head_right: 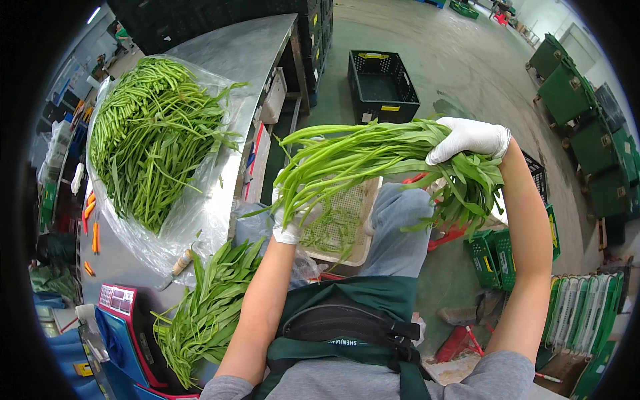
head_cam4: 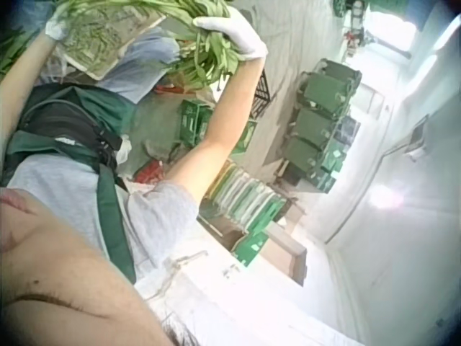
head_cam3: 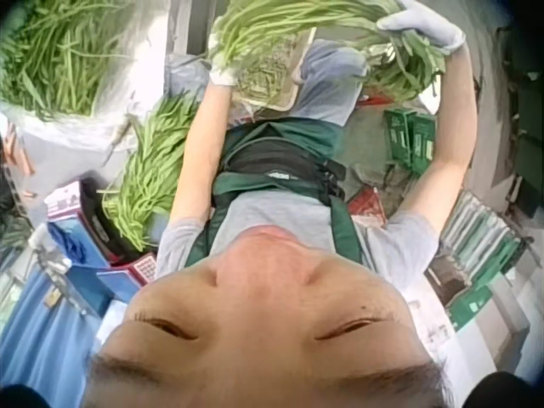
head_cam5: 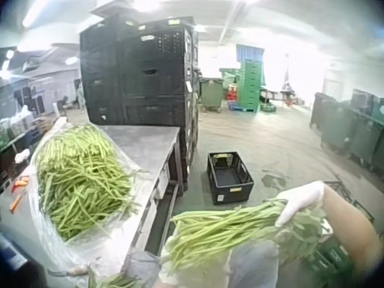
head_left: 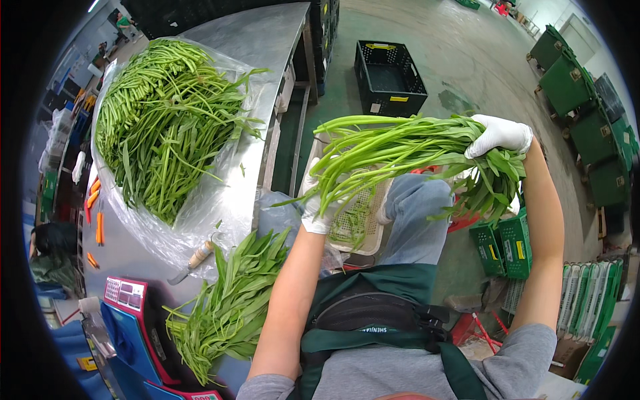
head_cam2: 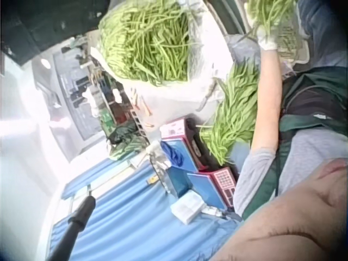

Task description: The recorder uses a knife to trim the ends of green leafy vegetables (morning glory) on a stainless steel table in a packaging facility.

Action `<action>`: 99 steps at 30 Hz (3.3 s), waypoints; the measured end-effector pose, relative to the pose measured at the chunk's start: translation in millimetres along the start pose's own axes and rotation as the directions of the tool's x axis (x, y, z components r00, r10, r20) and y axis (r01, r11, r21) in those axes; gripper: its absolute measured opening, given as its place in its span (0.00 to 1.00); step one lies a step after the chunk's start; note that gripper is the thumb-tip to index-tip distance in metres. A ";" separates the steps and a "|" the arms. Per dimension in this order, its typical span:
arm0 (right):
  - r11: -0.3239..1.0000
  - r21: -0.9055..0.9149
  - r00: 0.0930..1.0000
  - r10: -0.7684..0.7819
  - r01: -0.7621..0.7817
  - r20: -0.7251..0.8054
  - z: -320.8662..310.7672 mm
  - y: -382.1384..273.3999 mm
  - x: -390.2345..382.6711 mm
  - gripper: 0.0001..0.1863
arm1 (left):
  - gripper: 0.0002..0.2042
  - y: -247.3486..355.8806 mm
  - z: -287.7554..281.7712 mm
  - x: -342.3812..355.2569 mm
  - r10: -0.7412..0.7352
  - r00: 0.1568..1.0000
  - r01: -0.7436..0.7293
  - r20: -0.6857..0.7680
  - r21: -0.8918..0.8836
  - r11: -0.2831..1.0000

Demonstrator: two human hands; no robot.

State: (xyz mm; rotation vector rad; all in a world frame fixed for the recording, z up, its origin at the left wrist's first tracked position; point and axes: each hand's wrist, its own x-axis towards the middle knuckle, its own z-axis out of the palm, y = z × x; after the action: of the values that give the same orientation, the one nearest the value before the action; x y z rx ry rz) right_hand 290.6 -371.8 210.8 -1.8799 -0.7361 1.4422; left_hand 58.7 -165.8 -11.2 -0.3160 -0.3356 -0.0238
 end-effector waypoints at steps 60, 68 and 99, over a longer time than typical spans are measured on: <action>0.975 -0.196 0.972 -0.141 0.104 -0.190 34.0 8.4 -37.7 0.29 | 0.15 -37.0 31.9 30.5 0.527 0.766 0.057 0.367 0.778 -0.625; 0.962 -0.222 0.979 -0.182 0.159 -0.090 46.1 -2.6 -48.4 0.29 | 0.13 -32.7 24.0 29.0 0.635 0.684 0.057 0.359 0.841 -0.538; 0.959 0.185 0.959 -0.174 0.217 -0.223 19.7 32.9 -61.3 0.41 | 0.19 2.2 32.0 23.9 0.179 0.959 0.174 -0.218 0.957 0.232</action>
State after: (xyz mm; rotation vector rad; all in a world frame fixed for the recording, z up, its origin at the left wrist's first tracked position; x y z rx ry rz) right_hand 258.4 -436.0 218.9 -1.7105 -0.6264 1.1351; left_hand 71.1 -153.2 24.6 1.0108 0.0065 0.1530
